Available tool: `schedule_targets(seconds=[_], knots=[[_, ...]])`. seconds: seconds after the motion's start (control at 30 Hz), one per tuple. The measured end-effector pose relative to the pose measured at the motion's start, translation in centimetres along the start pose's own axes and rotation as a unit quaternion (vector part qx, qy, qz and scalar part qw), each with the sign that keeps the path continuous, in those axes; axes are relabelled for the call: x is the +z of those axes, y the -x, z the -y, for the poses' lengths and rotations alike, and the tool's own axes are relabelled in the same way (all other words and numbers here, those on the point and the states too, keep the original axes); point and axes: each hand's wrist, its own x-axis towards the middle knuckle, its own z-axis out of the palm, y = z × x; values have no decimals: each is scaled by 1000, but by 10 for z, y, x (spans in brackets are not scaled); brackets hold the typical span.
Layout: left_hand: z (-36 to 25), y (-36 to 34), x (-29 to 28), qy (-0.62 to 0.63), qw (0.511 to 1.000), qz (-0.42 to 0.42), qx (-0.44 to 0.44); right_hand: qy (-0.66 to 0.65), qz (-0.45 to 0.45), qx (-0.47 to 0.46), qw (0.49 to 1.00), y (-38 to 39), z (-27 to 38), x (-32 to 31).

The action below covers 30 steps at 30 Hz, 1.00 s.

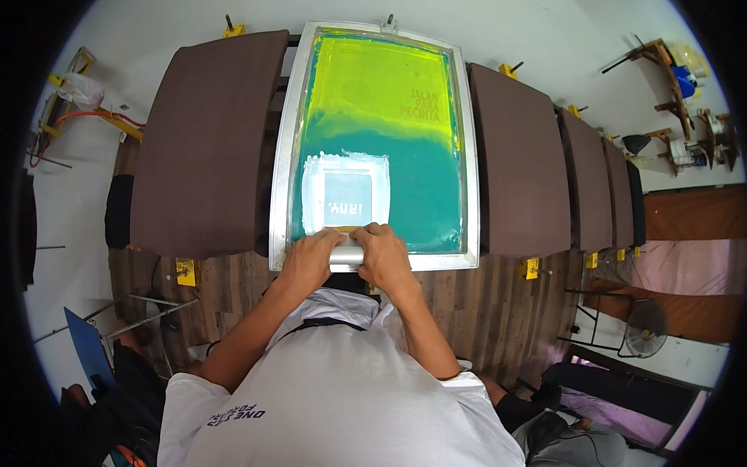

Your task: Apply white ink to a screen frame using a squeegee to prepare for printing.

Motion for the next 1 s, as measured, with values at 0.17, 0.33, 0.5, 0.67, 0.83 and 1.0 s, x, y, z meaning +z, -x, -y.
schedule_targets(seconds=[0.17, 0.33, 0.5, 0.67, 0.83, 1.0], knots=[[2, 3, 2, -20, 999, -8, 39, 8, -43, -8, 999, 17, 7, -6], [9, 15, 11, -57, 995, -31, 71, -100, -162, 74, 979, 69, -17, 4], [14, 21, 16, -77, 993, -30, 88, -291, -101, 275, 911, 118, -46, 44], [11, 19, 13, -81, 992, -20, 96, -530, -63, 355, 767, 118, -46, 65], [15, 21, 16, -78, 993, -21, 88, -649, -50, 384, 655, 112, -50, 63], [13, 21, 12, -73, 993, -26, 91, -683, -74, 364, 629, 116, -64, 79]])
